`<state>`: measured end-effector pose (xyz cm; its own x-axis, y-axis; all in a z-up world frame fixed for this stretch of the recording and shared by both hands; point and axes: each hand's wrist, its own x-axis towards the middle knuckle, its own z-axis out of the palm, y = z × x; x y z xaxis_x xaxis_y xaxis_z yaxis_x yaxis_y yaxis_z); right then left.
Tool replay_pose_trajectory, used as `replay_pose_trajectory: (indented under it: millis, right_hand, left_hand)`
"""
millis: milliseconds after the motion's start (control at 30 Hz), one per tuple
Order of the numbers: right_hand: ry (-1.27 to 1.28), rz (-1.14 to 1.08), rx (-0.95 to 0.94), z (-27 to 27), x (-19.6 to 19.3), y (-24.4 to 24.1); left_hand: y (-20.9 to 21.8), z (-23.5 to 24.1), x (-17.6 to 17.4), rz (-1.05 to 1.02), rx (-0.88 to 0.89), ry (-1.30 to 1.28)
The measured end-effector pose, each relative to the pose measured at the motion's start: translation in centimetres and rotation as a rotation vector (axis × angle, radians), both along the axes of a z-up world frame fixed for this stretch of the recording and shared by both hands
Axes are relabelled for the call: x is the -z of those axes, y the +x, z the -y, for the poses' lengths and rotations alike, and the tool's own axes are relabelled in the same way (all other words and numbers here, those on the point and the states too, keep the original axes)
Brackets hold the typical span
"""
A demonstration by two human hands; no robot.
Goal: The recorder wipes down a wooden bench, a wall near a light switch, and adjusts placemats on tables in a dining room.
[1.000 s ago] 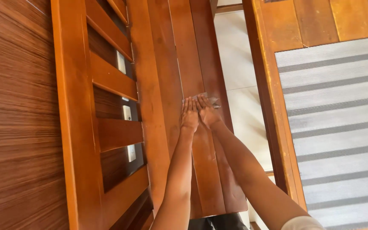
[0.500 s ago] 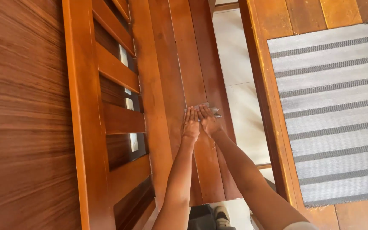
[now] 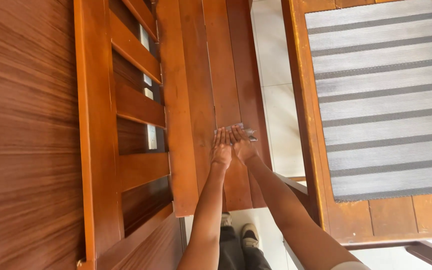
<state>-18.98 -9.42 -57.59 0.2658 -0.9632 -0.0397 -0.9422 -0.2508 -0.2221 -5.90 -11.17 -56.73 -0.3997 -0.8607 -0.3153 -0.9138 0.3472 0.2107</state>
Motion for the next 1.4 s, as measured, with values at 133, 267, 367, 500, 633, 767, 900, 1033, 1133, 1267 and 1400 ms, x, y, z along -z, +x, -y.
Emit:
replay_pose_trajectory:
  millis: [133,267,367,500,633,767,900,1033,1133,1267,1400]
  right_hand:
    - [0.023,-0.045,-0.002,-3.0,0.0,0.5]
    - [0.047,0.014,0.019,-6.4,0.0,0.9]
    - [0.06,0.043,0.039,-8.7,0.3,1.5]
    - [0.072,0.039,0.051,-11.3,1.6,2.1]
    - [0.052,-0.001,0.046,-14.3,2.2,2.6]
    - [0.09,0.006,0.068,-16.4,2.1,3.1]
    - [0.086,-0.017,0.072,-19.0,0.6,3.7]
    - [0.139,-0.043,0.059,-21.5,-2.2,4.6]
    - [0.252,0.057,0.106,-23.5,-2.2,4.8]
    - [0.186,-0.01,0.071,-26.3,-0.2,4.5]
    - [0.333,0.014,0.092,-28.0,-2.2,5.0]
  left_hand:
    - [0.5,-3.2,0.0,0.007,0.009,-0.013]
    - [1.2,-6.4,-0.3,0.013,0.012,0.039]
    - [1.9,-8.7,0.2,-0.006,0.015,0.011]
    - [2.6,-11.5,-0.3,-0.002,0.044,-0.039]
    - [3.1,-14.5,1.8,-0.18,0.011,-0.078]
    - [3.5,-16.5,2.3,-0.081,0.027,-0.13]
    - [3.9,-18.9,2.1,0.01,0.068,-0.12]
    - [4.6,-21.6,0.8,-0.052,0.05,-0.165]
    - [4.8,-23.7,-0.1,-0.072,0.063,-0.063]
    - [5.2,-26.6,1.9,0.078,0.14,-0.236]
    - [5.7,-28.8,2.3,0.01,0.136,-0.285]
